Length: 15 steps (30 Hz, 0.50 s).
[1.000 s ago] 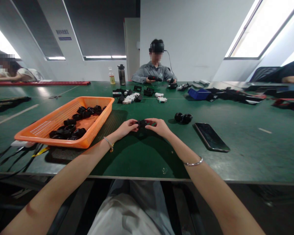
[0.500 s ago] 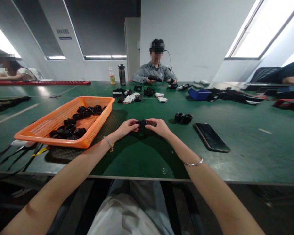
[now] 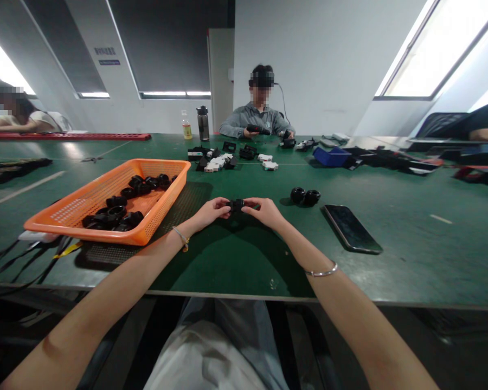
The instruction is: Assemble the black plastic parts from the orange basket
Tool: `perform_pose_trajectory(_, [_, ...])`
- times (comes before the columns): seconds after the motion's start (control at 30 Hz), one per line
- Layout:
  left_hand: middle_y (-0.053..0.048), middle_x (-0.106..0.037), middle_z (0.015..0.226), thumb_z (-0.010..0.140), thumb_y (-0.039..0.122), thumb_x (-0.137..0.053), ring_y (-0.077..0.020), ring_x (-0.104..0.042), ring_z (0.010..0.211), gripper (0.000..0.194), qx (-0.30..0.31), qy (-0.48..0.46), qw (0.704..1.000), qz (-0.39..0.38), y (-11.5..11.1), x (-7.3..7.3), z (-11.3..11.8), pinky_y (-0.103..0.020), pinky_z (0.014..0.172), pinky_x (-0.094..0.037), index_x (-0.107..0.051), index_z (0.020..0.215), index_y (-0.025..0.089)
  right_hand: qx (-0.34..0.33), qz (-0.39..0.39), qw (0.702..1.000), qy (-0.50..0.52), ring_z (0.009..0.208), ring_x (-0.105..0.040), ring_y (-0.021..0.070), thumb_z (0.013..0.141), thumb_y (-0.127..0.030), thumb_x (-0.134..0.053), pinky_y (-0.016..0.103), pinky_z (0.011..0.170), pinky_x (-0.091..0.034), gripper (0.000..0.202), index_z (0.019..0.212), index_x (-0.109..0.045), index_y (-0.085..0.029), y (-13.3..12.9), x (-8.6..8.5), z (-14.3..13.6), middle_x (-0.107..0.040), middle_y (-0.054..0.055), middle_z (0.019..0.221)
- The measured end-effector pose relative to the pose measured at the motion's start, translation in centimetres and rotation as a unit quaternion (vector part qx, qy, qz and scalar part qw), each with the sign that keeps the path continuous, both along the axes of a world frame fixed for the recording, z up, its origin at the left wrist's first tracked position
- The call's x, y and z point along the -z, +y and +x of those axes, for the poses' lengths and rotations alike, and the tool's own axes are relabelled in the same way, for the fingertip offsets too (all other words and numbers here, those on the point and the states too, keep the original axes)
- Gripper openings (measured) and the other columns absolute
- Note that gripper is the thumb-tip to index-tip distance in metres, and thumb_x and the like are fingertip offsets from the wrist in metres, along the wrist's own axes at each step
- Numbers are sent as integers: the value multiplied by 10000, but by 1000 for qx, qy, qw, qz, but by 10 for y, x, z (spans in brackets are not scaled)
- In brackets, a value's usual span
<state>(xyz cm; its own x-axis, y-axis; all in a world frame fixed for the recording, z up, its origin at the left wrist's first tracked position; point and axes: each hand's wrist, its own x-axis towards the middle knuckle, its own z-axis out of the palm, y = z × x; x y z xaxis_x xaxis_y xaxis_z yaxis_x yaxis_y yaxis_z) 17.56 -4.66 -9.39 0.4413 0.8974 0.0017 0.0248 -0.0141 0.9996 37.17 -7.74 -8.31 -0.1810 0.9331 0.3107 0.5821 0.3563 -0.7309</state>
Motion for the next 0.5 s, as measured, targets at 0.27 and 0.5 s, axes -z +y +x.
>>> perform_pose_trajectory(0.27, [37,-588,612,752,82,-609,-50,-564,530,175,-7,12,1000,-2,-3,-4,1,-247,675,-505,-537,910,101,14,-4,1000,14,692,-643,179,671,-325,-650,325,682,-516,329,966,-674,-179,1,1,-1,-722,51,829])
perform_pose_trajectory(0.5, [31,-598,631,749,73,-611,-53,-569,537,183,-7,0,1000,-12,-3,-5,1,-256,688,-513,-544,918,97,-1,-18,999,47,640,-612,156,653,-340,-659,306,642,-499,330,946,-648,-188,0,2,-1,-702,32,771])
